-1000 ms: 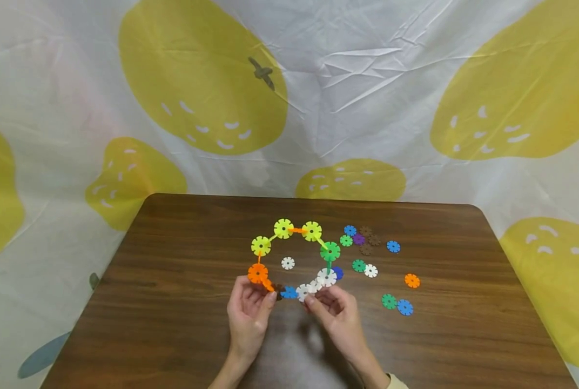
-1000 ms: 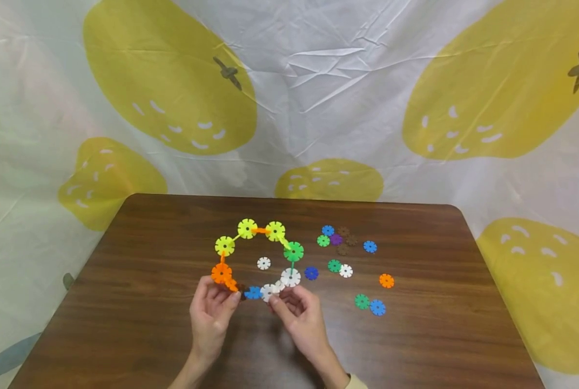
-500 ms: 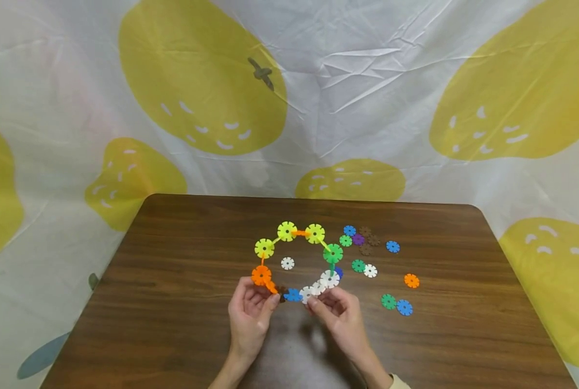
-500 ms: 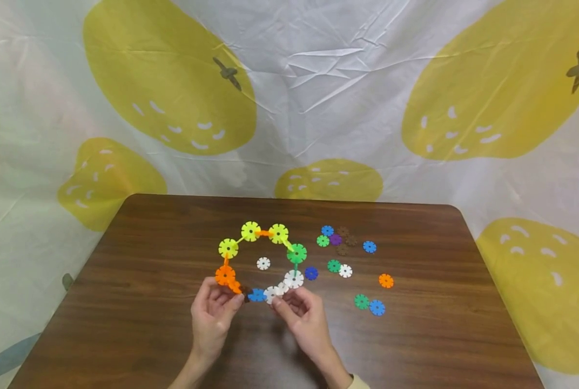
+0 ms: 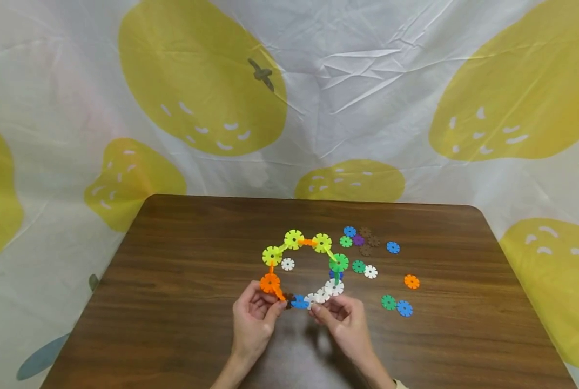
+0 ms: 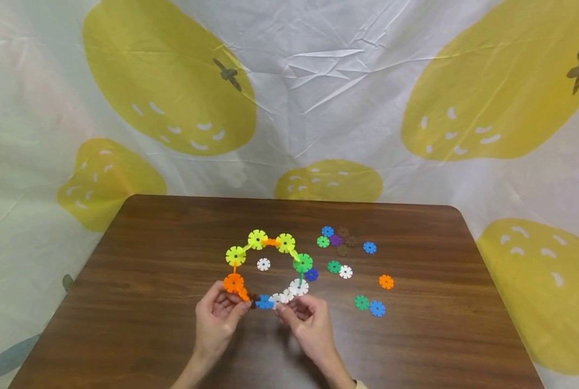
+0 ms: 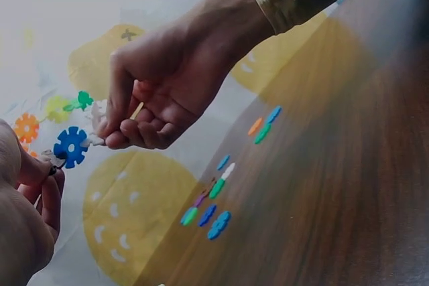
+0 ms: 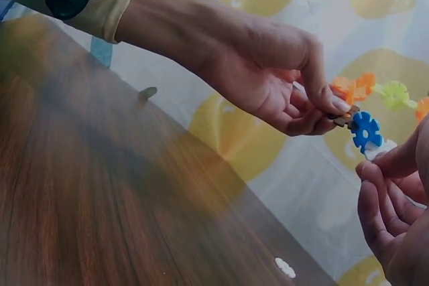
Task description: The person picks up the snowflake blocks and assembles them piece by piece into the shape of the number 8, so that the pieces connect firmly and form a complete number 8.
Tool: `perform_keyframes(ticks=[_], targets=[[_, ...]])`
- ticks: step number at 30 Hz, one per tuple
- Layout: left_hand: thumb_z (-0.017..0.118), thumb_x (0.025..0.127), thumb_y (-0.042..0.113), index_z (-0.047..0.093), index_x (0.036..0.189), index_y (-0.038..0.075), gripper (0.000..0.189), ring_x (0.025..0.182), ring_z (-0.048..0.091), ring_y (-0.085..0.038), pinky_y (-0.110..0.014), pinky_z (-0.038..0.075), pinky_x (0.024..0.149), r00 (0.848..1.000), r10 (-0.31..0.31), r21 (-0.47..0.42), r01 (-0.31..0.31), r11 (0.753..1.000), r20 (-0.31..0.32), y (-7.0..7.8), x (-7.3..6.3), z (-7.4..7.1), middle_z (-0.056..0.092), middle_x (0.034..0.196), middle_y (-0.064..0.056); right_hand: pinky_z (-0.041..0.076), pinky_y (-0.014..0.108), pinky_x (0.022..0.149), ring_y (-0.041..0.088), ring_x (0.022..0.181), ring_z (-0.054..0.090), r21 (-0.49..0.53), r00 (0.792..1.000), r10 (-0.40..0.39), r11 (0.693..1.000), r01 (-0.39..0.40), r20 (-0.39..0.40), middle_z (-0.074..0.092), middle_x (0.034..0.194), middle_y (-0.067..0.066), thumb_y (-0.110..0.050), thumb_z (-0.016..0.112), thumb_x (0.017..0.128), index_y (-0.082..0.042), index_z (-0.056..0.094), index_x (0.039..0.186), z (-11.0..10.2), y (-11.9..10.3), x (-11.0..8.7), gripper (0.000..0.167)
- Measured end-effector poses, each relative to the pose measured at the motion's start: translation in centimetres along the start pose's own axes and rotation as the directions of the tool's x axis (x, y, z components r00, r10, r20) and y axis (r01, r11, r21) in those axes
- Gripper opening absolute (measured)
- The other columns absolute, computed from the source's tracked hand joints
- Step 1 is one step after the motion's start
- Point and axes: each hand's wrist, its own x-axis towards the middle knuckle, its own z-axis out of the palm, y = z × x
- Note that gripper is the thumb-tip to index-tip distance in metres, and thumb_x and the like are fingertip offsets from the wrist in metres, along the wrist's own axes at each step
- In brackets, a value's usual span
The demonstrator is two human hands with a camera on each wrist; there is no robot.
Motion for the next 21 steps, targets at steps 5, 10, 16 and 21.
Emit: perform_keyframes(ticks=[5,10,16,21], targets=[[0.071,0.076,-0.023,0.055,0.096,-0.017,0.026,0.073,0.066,-0.004,-0.019,0.060,0.067,0.998,-0.059,-0.009,0.059,0.998,0.002,-0.18,-0.20,0.24,0.065,0.082,0.000,0.062,0.030,0.063,0.005,0.064,0.067,0.022,1.000,-0.008,1.000,0.009,-0.020,0.073,0.075,-0.004,0.009,0.067,0.088,0.010,0.067,0.084,-0.28,0.46,-0.03,0.004],[0.072,0.079,-0.019,0.054,0.100,-0.019,0.027,0.077,0.069,-0.006,-0.021,0.061,0.071,0.994,-0.109,-0.045,0.109,0.993,0.001,-0.47,-0.44,0.14,0.068,0.089,0.002,0.063,0.032,0.070,0.006,0.073,0.071,0.101,0.999,-0.051,0.994,0.052,-0.009,0.074,0.082,-0.008,0.008,0.065,0.091,0.015,0.063,0.091,-0.31,0.78,0.20,0.007],[0.067,0.082,-0.020,0.052,0.104,-0.021,0.027,0.079,0.070,-0.007,-0.021,0.061,0.073,0.983,-0.182,-0.055,0.182,0.982,0.009,-0.65,-0.52,-0.30,0.069,0.091,0.003,0.063,0.031,0.073,0.008,0.075,0.072,0.163,0.998,-0.060,0.985,0.060,-0.003,0.075,0.084,-0.002,0.009,0.063,0.092,0.019,0.060,0.096,-0.31,0.93,0.38,0.011],[0.062,0.087,-0.018,0.044,0.109,-0.020,0.028,0.081,0.062,-0.006,-0.016,0.056,0.072,0.977,-0.155,-0.059,0.147,0.987,-0.147,-0.47,-0.63,-0.59,0.060,0.092,0.001,0.062,0.027,0.073,0.007,0.074,0.070,0.154,0.998,-0.053,0.987,0.050,0.016,0.074,0.085,-0.005,0.008,0.062,0.092,0.019,0.061,0.099,-0.37,0.83,0.45,0.013]])
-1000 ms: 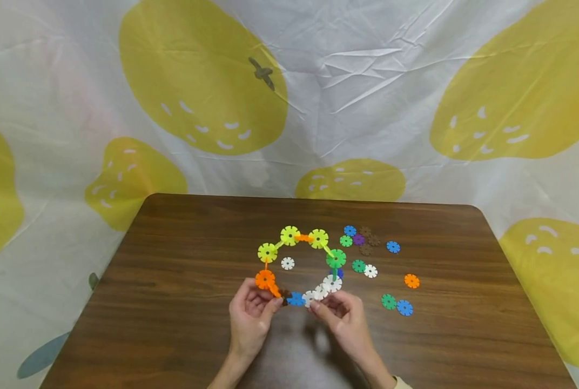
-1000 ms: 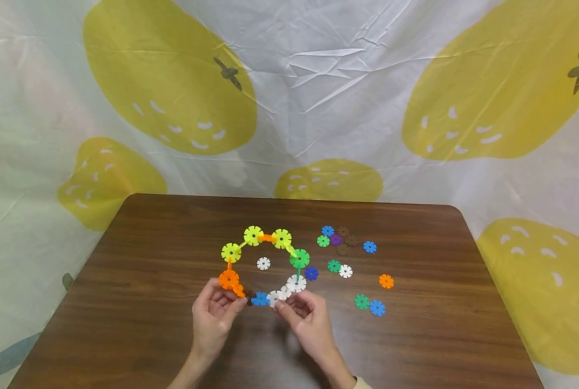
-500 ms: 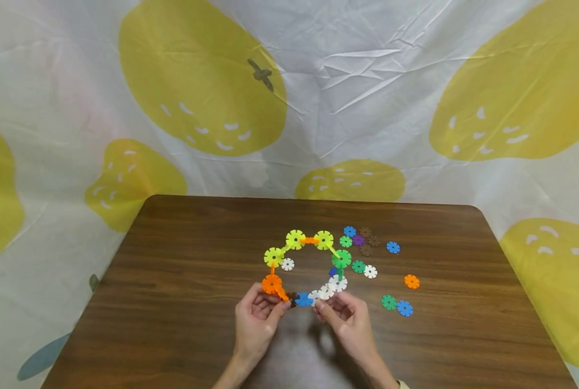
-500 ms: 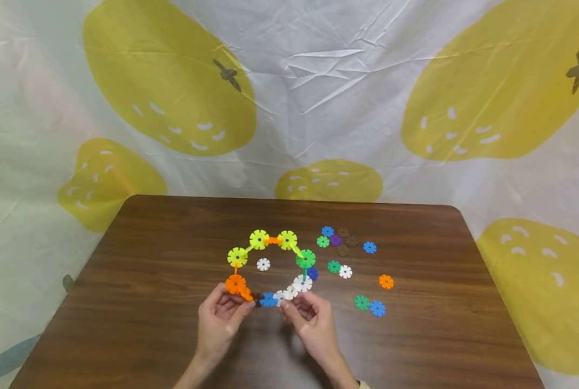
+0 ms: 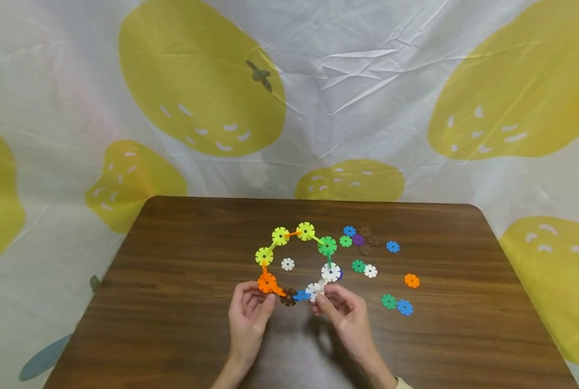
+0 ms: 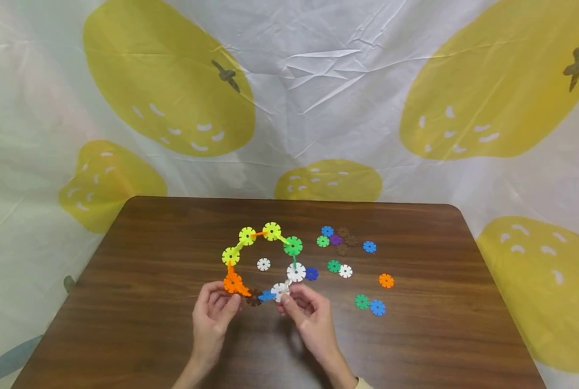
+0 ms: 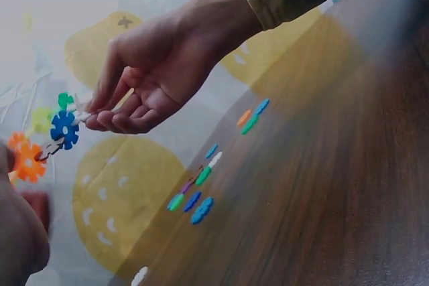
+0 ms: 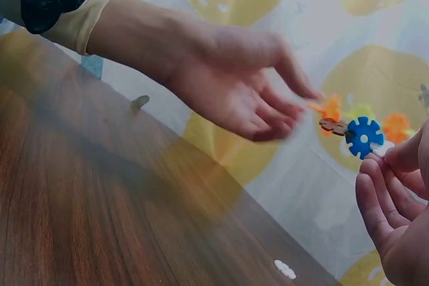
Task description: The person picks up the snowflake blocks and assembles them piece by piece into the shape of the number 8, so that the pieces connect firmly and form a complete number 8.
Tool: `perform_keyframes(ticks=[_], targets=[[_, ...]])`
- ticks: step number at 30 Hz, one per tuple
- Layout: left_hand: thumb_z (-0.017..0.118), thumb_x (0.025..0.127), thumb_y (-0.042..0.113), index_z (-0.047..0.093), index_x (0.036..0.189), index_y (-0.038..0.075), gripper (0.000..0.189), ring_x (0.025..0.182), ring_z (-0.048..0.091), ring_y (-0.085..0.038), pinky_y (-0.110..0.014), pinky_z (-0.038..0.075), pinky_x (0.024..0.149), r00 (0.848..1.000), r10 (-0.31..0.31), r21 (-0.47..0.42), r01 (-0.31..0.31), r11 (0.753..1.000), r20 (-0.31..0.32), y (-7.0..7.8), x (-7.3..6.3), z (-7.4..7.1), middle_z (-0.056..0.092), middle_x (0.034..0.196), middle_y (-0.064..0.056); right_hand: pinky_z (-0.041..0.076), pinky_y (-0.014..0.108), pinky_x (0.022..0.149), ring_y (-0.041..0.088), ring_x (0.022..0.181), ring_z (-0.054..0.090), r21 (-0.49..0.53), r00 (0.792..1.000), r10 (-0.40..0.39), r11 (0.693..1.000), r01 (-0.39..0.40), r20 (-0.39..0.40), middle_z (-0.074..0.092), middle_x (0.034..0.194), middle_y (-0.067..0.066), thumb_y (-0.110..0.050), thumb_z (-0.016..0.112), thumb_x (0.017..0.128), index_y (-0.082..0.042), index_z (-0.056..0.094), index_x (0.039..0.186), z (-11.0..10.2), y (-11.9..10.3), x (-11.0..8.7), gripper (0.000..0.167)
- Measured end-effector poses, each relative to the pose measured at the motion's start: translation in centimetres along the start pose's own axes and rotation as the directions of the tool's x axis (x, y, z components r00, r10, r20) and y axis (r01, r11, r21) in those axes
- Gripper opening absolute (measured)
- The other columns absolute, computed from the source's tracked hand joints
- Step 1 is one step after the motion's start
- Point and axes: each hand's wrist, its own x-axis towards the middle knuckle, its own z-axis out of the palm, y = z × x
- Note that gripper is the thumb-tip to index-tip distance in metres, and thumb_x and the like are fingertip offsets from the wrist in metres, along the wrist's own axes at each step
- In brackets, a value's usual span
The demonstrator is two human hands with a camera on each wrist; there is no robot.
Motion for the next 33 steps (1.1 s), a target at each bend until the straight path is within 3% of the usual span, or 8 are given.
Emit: perform_keyframes(ticks=[4,8,11,14,17,20,25,33], targets=[[0.056,0.089,-0.019,0.040,0.105,-0.019,0.023,0.084,0.053,-0.008,-0.015,0.050,0.073,0.977,0.187,-0.012,-0.189,0.982,-0.098,0.8,0.4,0.0,0.050,0.093,-0.001,0.063,0.029,0.072,0.006,0.074,0.069,-0.018,1.000,0.020,1.000,-0.020,0.008,0.073,0.085,-0.008,0.007,0.062,0.093,0.019,0.062,0.101,-0.2,-0.1,0.0,0.014],[0.058,0.087,-0.020,0.052,0.102,-0.013,0.017,0.085,0.056,-0.011,-0.015,0.052,0.073,0.936,0.344,0.156,-0.352,0.923,0.077,2.1,1.2,0.3,0.055,0.092,-0.010,0.063,0.032,0.072,0.005,0.073,0.068,-0.033,0.999,0.043,0.999,-0.042,0.013,0.073,0.085,-0.005,0.006,0.063,0.093,0.018,0.063,0.102,-0.3,0.0,0.1,0.015],[0.065,0.087,-0.012,0.064,0.102,-0.002,0.018,0.084,0.061,-0.011,-0.016,0.055,0.074,0.902,0.336,0.377,-0.421,0.825,0.271,3.0,1.6,0.9,0.062,0.093,-0.010,0.063,0.032,0.071,0.006,0.073,0.068,-0.058,0.998,0.062,0.996,-0.061,0.019,0.073,0.085,0.002,0.004,0.063,0.093,0.016,0.064,0.102,-0.4,0.2,0.1,0.015],[0.071,0.086,-0.003,0.070,0.101,0.006,0.018,0.083,0.065,-0.011,-0.019,0.057,0.075,0.886,0.240,0.560,-0.441,0.701,0.397,3.3,1.7,1.7,0.067,0.093,-0.004,0.063,0.032,0.070,0.009,0.073,0.068,-0.076,0.995,0.087,0.994,-0.084,0.039,0.072,0.086,0.015,0.001,0.064,0.094,0.014,0.066,0.102,-0.3,0.4,0.1,0.015],[0.074,0.084,-0.002,0.071,0.097,0.004,0.014,0.078,0.066,-0.008,-0.018,0.058,0.071,0.886,0.111,0.636,-0.406,0.656,0.451,3.0,1.4,2.3,0.067,0.088,-0.002,0.062,0.031,0.069,0.011,0.071,0.068,-0.101,0.992,0.110,0.990,-0.103,0.066,0.070,0.085,0.025,-0.002,0.064,0.095,0.012,0.067,0.102,-0.1,0.8,0.0,0.016],[0.074,0.084,-0.002,0.072,0.091,0.003,0.008,0.070,0.065,-0.005,-0.016,0.056,0.064,0.895,-0.020,0.658,-0.312,0.685,0.445,2.6,1.2,2.4,0.068,0.080,-0.002,0.060,0.028,0.067,0.011,0.069,0.067,-0.126,0.989,0.114,0.987,-0.102,0.094,0.068,0.082,0.029,-0.003,0.064,0.096,0.009,0.069,0.101,0.1,1.3,-0.1,0.015],[0.074,0.084,-0.001,0.071,0.084,0.005,0.006,0.061,0.059,0.001,-0.016,0.054,0.056,0.902,-0.148,0.655,-0.173,0.735,0.405,2.1,1.3,2.1,0.068,0.070,-0.001,0.059,0.026,0.065,0.007,0.068,0.065,-0.121,0.987,0.091,0.990,-0.076,0.129,0.065,0.081,0.033,-0.002,0.064,0.096,0.009,0.069,0.101,0.2,1.9,-0.3,0.014],[0.076,0.081,0.000,0.068,0.079,0.009,0.012,0.056,0.055,0.002,-0.017,0.052,0.054,0.938,-0.217,0.670,-0.023,0.742,0.272,1.6,1.4,1.4,0.066,0.066,0.002,0.060,0.028,0.065,0.008,0.068,0.066,-0.184,0.988,0.125,0.977,-0.107,0.094,0.066,0.085,0.032,-0.005,0.060,0.100,0.010,0.068,0.104,-0.6,2.6,0.7,0.018]])
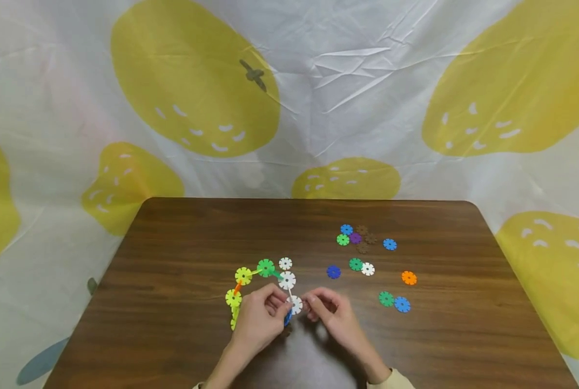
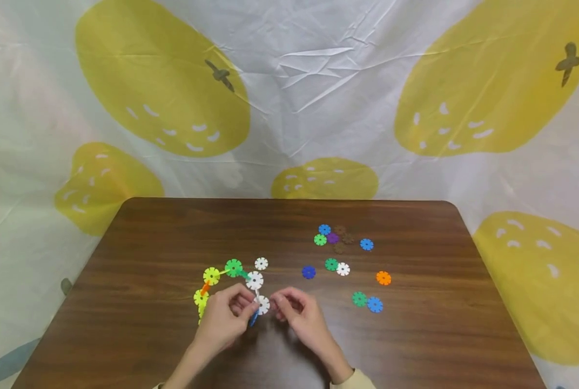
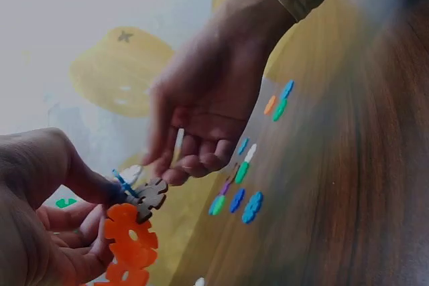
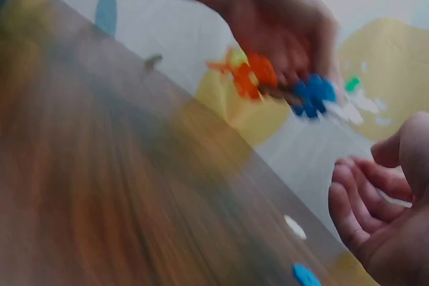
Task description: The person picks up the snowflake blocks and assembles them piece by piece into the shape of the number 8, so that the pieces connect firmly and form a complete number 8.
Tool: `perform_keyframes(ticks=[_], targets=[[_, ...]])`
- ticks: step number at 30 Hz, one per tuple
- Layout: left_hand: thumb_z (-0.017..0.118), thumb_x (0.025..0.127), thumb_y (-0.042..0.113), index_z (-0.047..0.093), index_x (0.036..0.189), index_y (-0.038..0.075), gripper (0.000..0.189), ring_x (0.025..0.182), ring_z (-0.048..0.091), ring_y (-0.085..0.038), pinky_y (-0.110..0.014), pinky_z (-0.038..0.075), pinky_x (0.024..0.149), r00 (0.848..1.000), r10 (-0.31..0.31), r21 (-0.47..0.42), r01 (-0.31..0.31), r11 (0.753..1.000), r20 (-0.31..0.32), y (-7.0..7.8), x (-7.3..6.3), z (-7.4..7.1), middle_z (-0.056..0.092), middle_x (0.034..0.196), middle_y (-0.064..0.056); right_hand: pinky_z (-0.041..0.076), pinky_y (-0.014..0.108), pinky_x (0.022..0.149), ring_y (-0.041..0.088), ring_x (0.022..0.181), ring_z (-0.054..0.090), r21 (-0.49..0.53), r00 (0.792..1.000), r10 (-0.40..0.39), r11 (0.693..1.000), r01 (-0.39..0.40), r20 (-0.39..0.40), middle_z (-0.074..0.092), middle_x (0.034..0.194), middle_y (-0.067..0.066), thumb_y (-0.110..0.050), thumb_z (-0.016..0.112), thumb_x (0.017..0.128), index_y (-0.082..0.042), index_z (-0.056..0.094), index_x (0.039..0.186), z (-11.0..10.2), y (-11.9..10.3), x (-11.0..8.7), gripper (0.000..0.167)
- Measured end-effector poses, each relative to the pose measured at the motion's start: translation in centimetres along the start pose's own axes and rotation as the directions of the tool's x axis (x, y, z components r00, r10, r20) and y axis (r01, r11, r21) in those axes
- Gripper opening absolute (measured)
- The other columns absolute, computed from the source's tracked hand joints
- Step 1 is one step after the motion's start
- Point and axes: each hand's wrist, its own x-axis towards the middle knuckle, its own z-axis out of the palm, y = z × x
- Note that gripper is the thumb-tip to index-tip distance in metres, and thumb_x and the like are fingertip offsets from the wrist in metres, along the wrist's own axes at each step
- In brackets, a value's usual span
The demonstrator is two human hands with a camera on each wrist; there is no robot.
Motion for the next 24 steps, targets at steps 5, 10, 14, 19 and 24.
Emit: perform_keyframes(ticks=[5,10,14,19,24], targets=[[0.077,0.081,0.000,0.067,0.077,0.010,0.015,0.056,0.055,0.000,-0.017,0.052,0.055,0.997,-0.055,-0.026,0.053,0.998,-0.059,-0.5,-0.3,-0.3,0.064,0.066,0.002,0.058,0.024,0.066,0.012,0.071,0.065,-0.210,0.980,0.061,0.973,-0.100,-0.188,0.071,0.090,0.021,-0.003,0.066,0.095,0.004,0.071,0.105,-2.4,0.7,1.6,0.013],[0.078,0.081,0.001,0.068,0.078,0.008,0.013,0.056,0.056,-0.001,-0.016,0.052,0.054,0.992,-0.085,-0.091,0.076,0.993,-0.098,-0.8,-0.5,-0.4,0.066,0.068,0.000,0.054,0.036,0.078,0.026,0.086,0.066,-0.545,0.923,0.007,0.805,-0.234,-0.385,0.066,0.103,0.019,-0.005,0.068,0.091,0.003,0.067,0.114,-6.1,1.8,2.6,0.024],[0.079,0.080,-0.002,0.068,0.080,0.007,0.014,0.057,0.060,-0.003,-0.017,0.053,0.055,0.986,-0.088,-0.168,0.064,0.984,-0.139,-1.0,-0.7,-0.4,0.068,0.070,-0.003,0.049,0.055,0.081,0.044,0.096,0.058,-0.668,0.902,-0.035,0.685,-0.291,-0.430,0.053,0.113,0.030,-0.007,0.067,0.091,0.010,0.059,0.125,-8.4,3.1,2.8,0.039],[0.080,0.080,-0.002,0.068,0.080,0.005,0.014,0.059,0.062,-0.004,-0.018,0.055,0.057,0.981,-0.078,-0.228,0.036,0.973,-0.176,-1.0,-0.9,-0.3,0.069,0.071,-0.005,0.050,0.056,0.074,0.047,0.087,0.055,-0.710,0.899,-0.068,0.640,-0.293,-0.432,0.047,0.112,0.033,-0.006,0.066,0.092,0.012,0.060,0.119,-9.6,4.1,3.0,0.033],[0.080,0.081,-0.002,0.068,0.081,0.004,0.014,0.060,0.062,-0.004,-0.019,0.055,0.058,0.978,-0.082,-0.255,0.032,0.966,-0.190,-1.1,-0.9,-0.1,0.070,0.073,-0.006,0.048,0.056,0.075,0.046,0.086,0.054,-0.702,0.904,-0.036,0.644,-0.304,-0.425,0.046,0.110,0.030,-0.009,0.068,0.089,0.008,0.060,0.117,-9.9,4.0,3.1,0.033]])
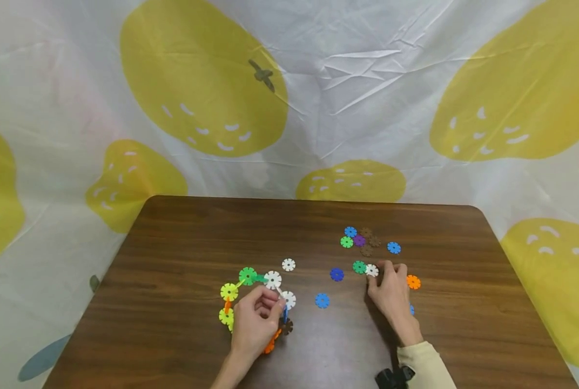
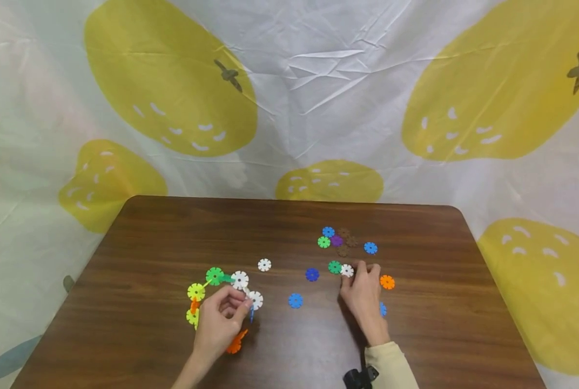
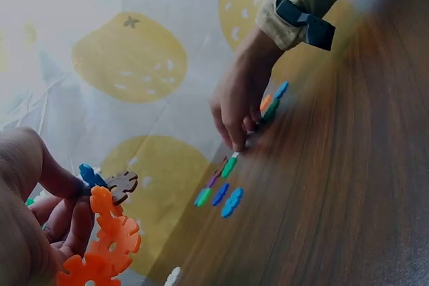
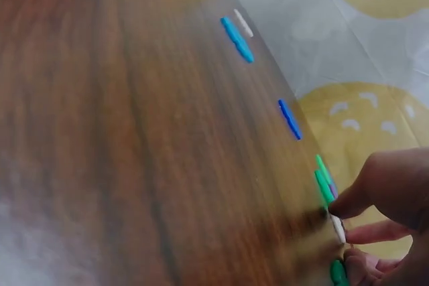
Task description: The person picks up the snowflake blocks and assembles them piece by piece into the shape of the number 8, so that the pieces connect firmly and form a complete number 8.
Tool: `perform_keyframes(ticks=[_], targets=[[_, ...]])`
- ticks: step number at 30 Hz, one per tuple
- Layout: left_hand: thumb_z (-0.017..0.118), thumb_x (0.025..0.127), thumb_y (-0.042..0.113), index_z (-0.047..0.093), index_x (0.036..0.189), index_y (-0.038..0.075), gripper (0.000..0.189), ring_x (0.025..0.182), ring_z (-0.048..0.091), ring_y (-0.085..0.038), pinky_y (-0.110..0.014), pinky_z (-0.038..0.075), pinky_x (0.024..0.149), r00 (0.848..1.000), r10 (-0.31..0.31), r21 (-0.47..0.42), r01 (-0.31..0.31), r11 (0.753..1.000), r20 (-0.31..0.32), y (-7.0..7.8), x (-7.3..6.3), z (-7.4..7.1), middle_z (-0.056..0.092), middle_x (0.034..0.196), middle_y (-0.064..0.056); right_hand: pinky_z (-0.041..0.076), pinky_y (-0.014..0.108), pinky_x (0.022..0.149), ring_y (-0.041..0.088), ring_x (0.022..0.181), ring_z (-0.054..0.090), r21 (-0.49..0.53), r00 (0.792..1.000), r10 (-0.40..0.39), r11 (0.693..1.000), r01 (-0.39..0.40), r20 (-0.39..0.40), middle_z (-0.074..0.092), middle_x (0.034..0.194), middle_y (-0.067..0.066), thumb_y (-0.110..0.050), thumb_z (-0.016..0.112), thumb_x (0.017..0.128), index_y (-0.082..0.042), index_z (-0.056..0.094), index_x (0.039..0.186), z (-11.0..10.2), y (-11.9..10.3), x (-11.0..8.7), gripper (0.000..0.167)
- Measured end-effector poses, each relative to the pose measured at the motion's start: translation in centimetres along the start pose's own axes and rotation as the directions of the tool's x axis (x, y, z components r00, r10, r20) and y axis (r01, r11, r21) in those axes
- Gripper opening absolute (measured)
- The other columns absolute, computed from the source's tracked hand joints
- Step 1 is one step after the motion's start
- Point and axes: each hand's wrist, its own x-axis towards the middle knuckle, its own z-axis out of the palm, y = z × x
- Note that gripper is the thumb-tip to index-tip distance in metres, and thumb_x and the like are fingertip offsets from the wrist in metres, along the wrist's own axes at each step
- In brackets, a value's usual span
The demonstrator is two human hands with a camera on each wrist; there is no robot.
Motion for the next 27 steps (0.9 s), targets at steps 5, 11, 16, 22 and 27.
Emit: perform_keyframes(ticks=[5,11,16,22,27], targets=[[0.079,0.081,-0.003,0.068,0.081,0.004,0.014,0.061,0.062,-0.004,-0.019,0.056,0.058,1.000,-0.004,-0.012,0.004,1.000,0.001,0.0,-0.1,0.1,0.070,0.074,-0.006,0.049,0.055,0.076,0.044,0.087,0.055,-0.019,0.997,0.016,1.000,-0.015,0.080,0.044,0.113,0.028,-0.014,0.069,0.091,0.004,0.058,0.114,-0.4,-0.1,0.5,0.032],[0.079,0.081,-0.004,0.068,0.082,0.002,0.013,0.061,0.062,-0.004,-0.019,0.056,0.058,1.000,0.008,-0.041,-0.008,0.999,-0.010,0.1,-0.1,0.3,0.070,0.076,-0.008,0.047,0.046,0.073,0.038,0.085,0.056,0.005,0.997,0.012,1.000,-0.013,0.080,0.055,0.101,0.025,-0.008,0.070,0.087,0.000,0.052,0.104,-0.9,-0.2,0.5,0.026],[0.078,0.081,-0.007,0.068,0.082,-0.001,0.012,0.062,0.063,-0.005,-0.019,0.057,0.058,0.999,0.006,-0.084,-0.009,0.996,-0.039,0.2,-0.1,0.4,0.069,0.075,-0.010,0.046,0.037,0.063,0.026,0.069,0.064,0.058,0.998,-0.064,0.996,0.064,-0.013,0.069,0.079,0.013,0.001,0.069,0.086,-0.004,0.058,0.096,-1.0,-0.5,-0.5,0.016],[0.078,0.081,-0.007,0.068,0.082,-0.001,0.012,0.062,0.063,-0.005,-0.020,0.057,0.058,0.998,0.019,-0.083,-0.024,0.996,-0.056,0.3,-0.3,0.4,0.069,0.076,-0.011,0.057,0.025,0.063,0.017,0.069,0.069,0.194,0.989,-0.130,0.971,0.141,-0.065,0.072,0.077,0.006,0.004,0.076,0.084,-0.006,0.066,0.092,-1.8,-3.2,-2.3,0.016],[0.078,0.081,-0.008,0.069,0.082,-0.001,0.011,0.063,0.064,-0.006,-0.020,0.058,0.058,0.999,0.019,-0.085,-0.023,0.996,-0.045,0.4,-0.3,0.6,0.069,0.077,-0.012,0.059,0.018,0.066,0.010,0.070,0.071,0.392,0.961,-0.267,0.879,0.272,-0.068,0.075,0.079,0.002,0.002,0.080,0.083,-0.008,0.071,0.092,-2.1,-6.2,-3.6,0.017]])
